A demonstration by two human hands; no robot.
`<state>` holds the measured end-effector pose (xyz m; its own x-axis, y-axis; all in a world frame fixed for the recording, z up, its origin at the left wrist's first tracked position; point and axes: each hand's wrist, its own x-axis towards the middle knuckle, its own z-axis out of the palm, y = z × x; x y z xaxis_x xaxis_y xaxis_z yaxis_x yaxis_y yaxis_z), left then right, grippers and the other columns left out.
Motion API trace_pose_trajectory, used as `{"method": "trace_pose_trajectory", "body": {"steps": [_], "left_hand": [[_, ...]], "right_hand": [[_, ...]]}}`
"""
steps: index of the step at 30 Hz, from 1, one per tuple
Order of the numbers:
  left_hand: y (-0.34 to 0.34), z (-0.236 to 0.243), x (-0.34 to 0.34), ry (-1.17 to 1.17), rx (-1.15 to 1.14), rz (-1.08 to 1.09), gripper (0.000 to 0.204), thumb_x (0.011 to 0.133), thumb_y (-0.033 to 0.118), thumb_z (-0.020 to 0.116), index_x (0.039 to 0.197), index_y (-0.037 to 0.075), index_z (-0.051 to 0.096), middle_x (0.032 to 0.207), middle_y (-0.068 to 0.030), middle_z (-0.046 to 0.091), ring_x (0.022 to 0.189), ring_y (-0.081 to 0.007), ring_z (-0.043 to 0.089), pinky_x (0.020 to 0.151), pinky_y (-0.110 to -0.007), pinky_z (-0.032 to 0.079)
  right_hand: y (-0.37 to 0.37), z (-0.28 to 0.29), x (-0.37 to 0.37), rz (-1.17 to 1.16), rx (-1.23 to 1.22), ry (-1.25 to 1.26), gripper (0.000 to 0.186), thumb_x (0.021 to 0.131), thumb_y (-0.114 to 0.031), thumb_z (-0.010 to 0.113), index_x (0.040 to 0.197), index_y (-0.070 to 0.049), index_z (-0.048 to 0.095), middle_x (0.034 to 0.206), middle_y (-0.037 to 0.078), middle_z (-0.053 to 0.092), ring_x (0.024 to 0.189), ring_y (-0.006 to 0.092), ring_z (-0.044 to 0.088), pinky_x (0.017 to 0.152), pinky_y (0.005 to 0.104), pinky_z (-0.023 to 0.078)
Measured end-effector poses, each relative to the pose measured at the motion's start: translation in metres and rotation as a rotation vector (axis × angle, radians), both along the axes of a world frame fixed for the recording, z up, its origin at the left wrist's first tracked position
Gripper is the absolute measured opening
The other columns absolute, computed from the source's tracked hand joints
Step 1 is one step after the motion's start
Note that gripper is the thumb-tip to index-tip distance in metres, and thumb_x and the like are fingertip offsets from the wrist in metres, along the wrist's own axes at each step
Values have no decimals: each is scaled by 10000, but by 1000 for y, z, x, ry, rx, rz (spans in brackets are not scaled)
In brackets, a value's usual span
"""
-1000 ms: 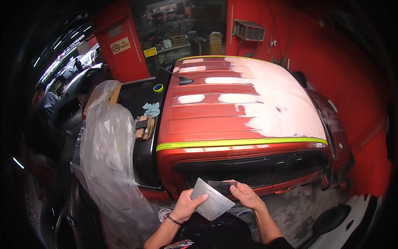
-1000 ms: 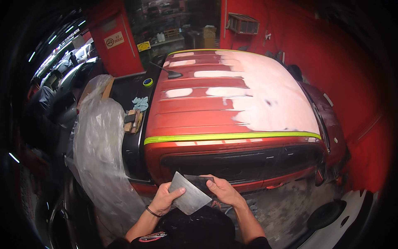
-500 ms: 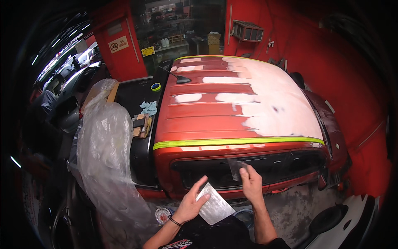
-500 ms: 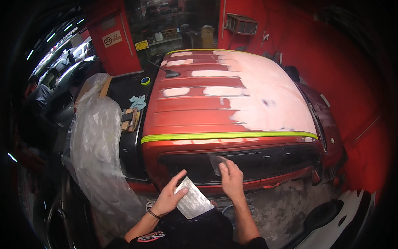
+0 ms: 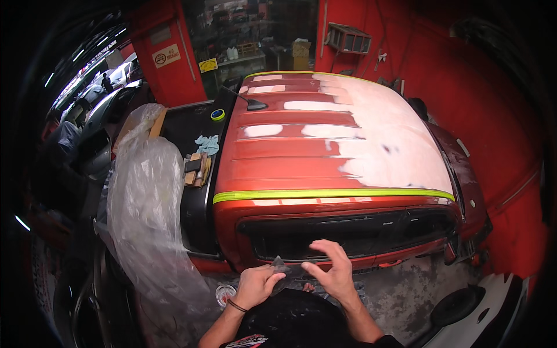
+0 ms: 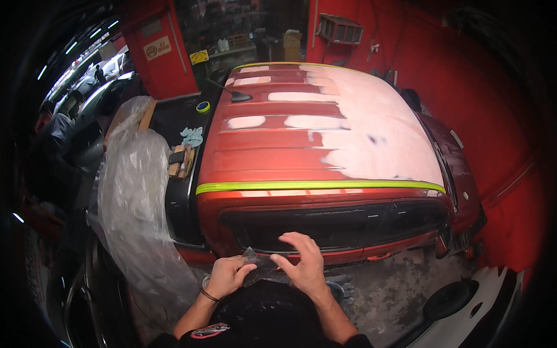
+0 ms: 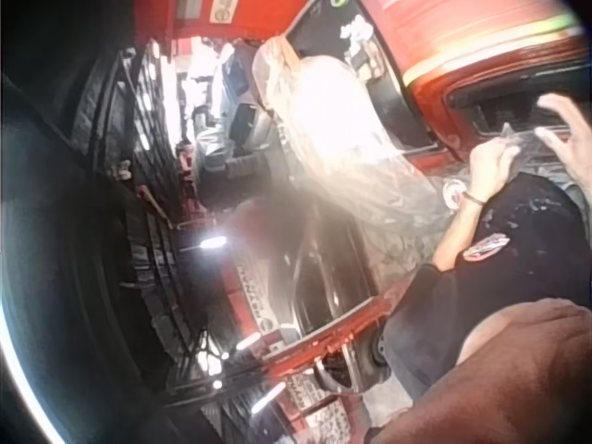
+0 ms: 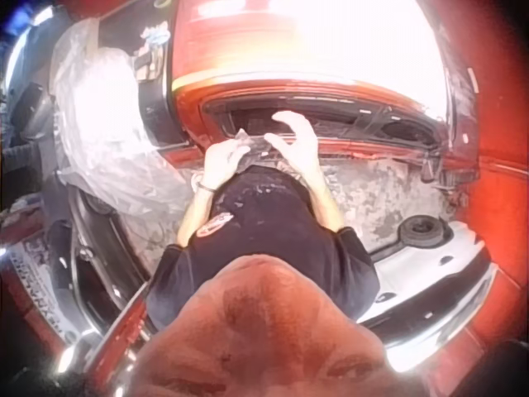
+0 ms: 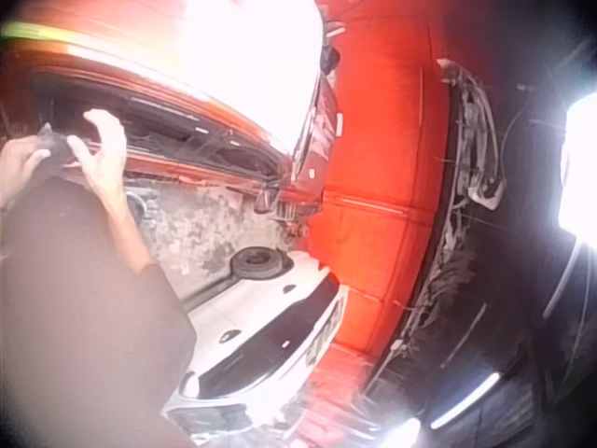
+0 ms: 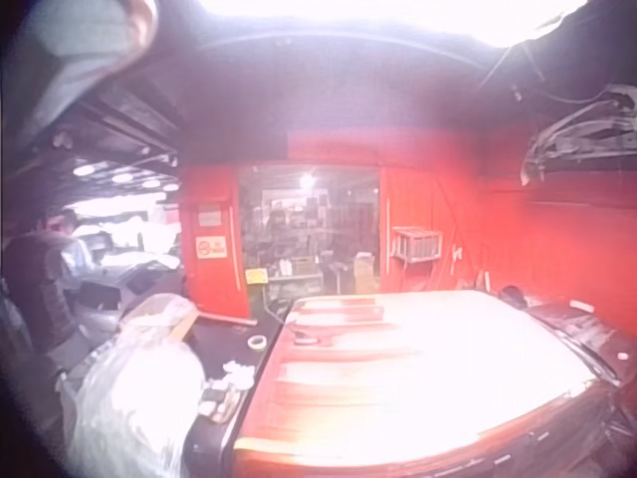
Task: The person prepares the roof of a red truck by sanding the surface with a sanding block and then applying filler material using two metal spreaders to smooth out damaged areas.
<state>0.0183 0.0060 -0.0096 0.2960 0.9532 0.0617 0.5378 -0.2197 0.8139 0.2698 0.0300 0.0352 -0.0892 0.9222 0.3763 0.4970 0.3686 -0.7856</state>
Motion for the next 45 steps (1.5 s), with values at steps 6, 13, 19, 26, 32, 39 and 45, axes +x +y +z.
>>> {"method": "trace_pose_trajectory", "body": {"steps": [6,13,19,26,32,39,45], "left_hand": [[3,-1,1,76,85,-133,233,1004,235,767,1063,11,799,930,-184,759,800,-353,751,717,-406,571],[-12,2,-46,-198,-401,331,327,1069,232,743,959,-76,760,858,-81,768,841,-57,635,709,-333,533],[-4,-17,-29,-530,-275,231,340,1096,214,705,1290,-64,731,1166,-71,800,1081,-114,665,986,-301,543],[24,9,3,-761,-388,14,789,1083,96,690,1739,33,256,1513,-98,614,1293,-143,604,1142,-333,469],[54,-38,-4,-680,-905,-248,552,1088,202,713,1571,-11,548,1417,-78,675,1284,-148,613,1136,-313,476],[181,-63,23,-364,-288,-313,464,1133,344,622,1477,31,618,1129,-43,737,737,-80,607,658,-276,544],[362,-145,41,-621,-45,266,530,1163,479,545,1136,-29,696,885,-98,762,773,-155,695,746,-316,578]], "right_hand": [[4,-2,12,321,-71,-173,120,964,-267,812,1002,-156,838,1022,-41,811,1009,196,716,937,401,444],[6,-29,86,-17,-210,-247,231,1041,-226,720,894,-52,755,923,109,771,883,274,740,825,436,508],[0,-59,41,9,-455,263,313,1024,-249,795,1197,-6,700,1103,146,796,953,194,777,718,356,582],[-10,-52,-2,198,-897,731,289,1047,-207,790,1214,22,731,1082,49,790,952,85,710,803,250,539],[-27,-49,0,-7,-833,731,169,1082,-151,729,1136,9,744,967,-13,739,862,35,613,775,242,478],[22,-66,22,-307,-535,431,431,1103,-127,657,1491,48,594,1408,162,698,1278,200,669,1079,336,519],[158,-105,82,-272,-167,-274,641,1113,-310,611,1591,87,452,1615,315,500,1524,479,448,1275,518,346]]}}
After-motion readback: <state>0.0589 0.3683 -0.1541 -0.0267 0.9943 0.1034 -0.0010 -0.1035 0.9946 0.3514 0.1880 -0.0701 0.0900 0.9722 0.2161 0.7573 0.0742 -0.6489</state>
